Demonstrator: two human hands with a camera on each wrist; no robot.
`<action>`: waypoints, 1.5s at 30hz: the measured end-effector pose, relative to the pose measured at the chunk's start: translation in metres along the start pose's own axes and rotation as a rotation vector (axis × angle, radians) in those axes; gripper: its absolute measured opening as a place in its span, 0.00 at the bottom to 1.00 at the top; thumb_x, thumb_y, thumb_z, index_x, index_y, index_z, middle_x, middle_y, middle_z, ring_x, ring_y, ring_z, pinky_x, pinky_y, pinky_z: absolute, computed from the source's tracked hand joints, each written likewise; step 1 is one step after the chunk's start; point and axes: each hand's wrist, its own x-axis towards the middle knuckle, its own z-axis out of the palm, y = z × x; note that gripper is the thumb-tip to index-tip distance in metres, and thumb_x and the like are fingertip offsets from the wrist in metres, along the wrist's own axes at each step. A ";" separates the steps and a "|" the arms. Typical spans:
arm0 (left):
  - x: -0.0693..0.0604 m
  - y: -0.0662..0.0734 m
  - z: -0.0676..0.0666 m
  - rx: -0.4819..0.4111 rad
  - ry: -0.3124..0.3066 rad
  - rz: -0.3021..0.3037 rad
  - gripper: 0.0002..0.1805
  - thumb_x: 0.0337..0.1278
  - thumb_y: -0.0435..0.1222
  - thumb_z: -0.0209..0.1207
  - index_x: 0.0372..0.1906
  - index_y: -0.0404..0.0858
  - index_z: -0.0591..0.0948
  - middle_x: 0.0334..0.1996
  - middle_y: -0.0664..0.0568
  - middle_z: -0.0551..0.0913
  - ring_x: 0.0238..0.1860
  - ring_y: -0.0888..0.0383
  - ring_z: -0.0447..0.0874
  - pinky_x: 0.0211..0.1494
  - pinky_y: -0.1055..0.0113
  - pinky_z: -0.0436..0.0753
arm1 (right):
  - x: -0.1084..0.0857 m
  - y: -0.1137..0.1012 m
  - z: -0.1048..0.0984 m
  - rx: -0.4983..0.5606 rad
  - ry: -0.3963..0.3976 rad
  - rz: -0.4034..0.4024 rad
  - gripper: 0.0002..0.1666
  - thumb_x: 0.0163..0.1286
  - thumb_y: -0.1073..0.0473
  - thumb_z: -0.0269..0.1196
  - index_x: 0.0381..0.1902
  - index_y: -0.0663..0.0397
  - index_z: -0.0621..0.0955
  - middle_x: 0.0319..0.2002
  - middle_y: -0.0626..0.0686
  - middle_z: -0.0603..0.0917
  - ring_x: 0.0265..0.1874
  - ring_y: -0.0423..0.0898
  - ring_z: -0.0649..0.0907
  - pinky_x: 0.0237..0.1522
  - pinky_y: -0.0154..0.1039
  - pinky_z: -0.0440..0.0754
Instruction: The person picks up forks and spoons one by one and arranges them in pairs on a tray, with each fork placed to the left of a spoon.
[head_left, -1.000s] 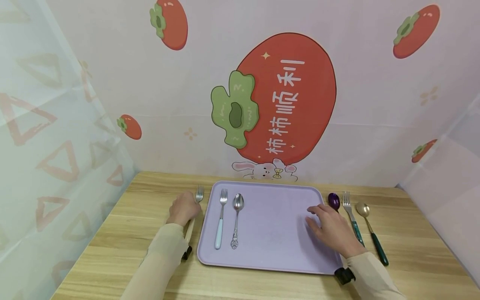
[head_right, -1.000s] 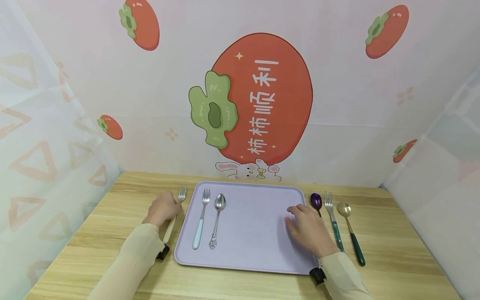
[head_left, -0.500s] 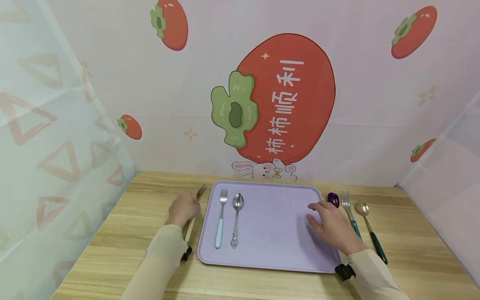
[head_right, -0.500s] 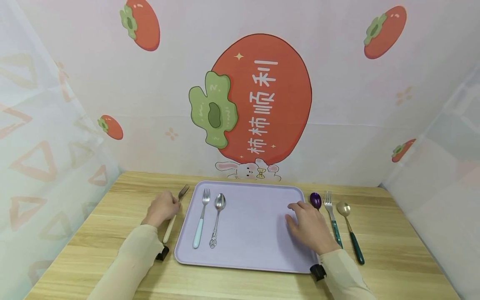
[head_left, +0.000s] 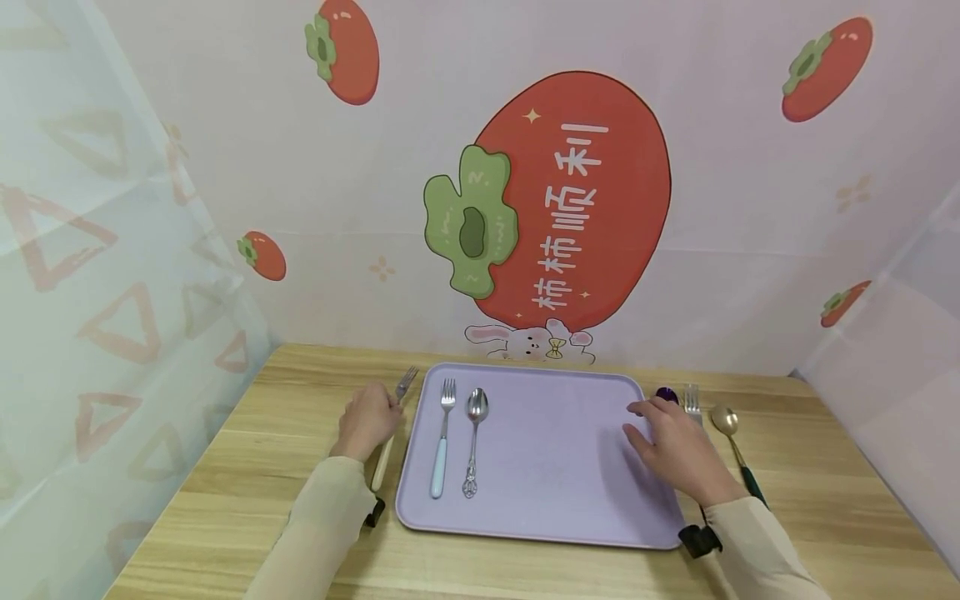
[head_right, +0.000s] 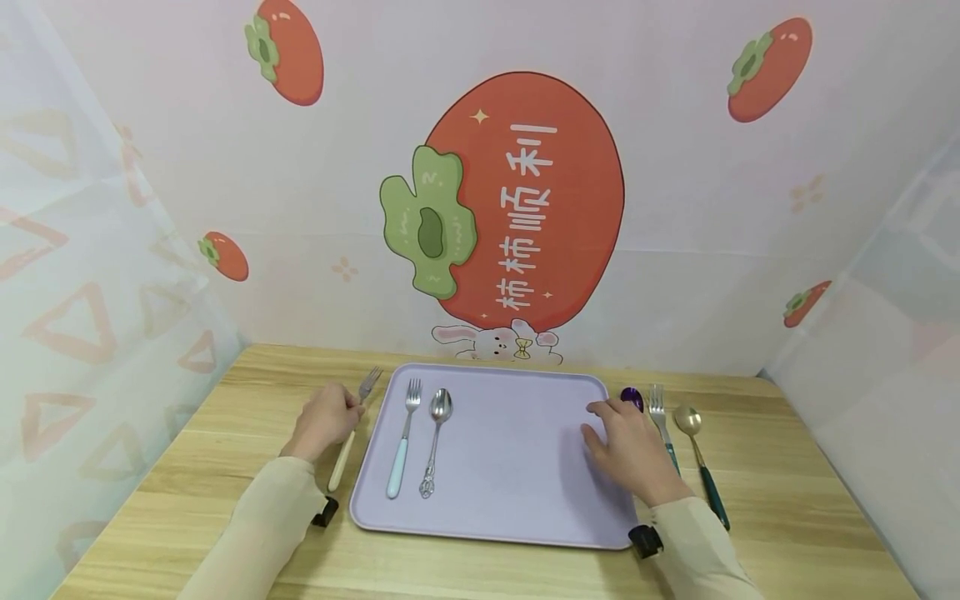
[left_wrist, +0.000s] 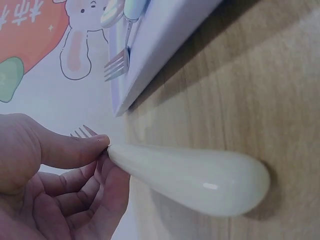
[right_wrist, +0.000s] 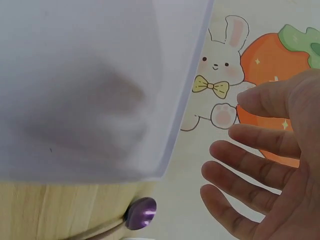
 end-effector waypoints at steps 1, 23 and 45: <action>-0.001 0.000 0.000 0.000 0.002 0.004 0.24 0.66 0.32 0.58 0.13 0.45 0.66 0.15 0.54 0.70 0.18 0.58 0.66 0.20 0.65 0.64 | 0.000 0.001 -0.001 -0.001 0.001 0.000 0.16 0.65 0.60 0.70 0.48 0.64 0.84 0.42 0.59 0.85 0.41 0.59 0.84 0.44 0.59 0.81; -0.007 -0.003 -0.001 0.001 0.020 0.033 0.25 0.68 0.33 0.59 0.13 0.45 0.66 0.17 0.53 0.72 0.19 0.57 0.67 0.21 0.64 0.64 | -0.004 0.016 -0.013 -0.011 -0.002 0.016 0.19 0.67 0.60 0.68 0.52 0.68 0.83 0.50 0.68 0.83 0.49 0.68 0.82 0.50 0.65 0.78; -0.015 0.015 -0.014 -0.030 0.027 0.077 0.24 0.70 0.32 0.58 0.15 0.43 0.65 0.17 0.54 0.68 0.20 0.58 0.65 0.20 0.68 0.61 | -0.007 0.037 -0.016 -0.038 0.106 -0.072 0.15 0.61 0.63 0.72 0.44 0.66 0.85 0.35 0.58 0.82 0.28 0.52 0.81 0.30 0.52 0.80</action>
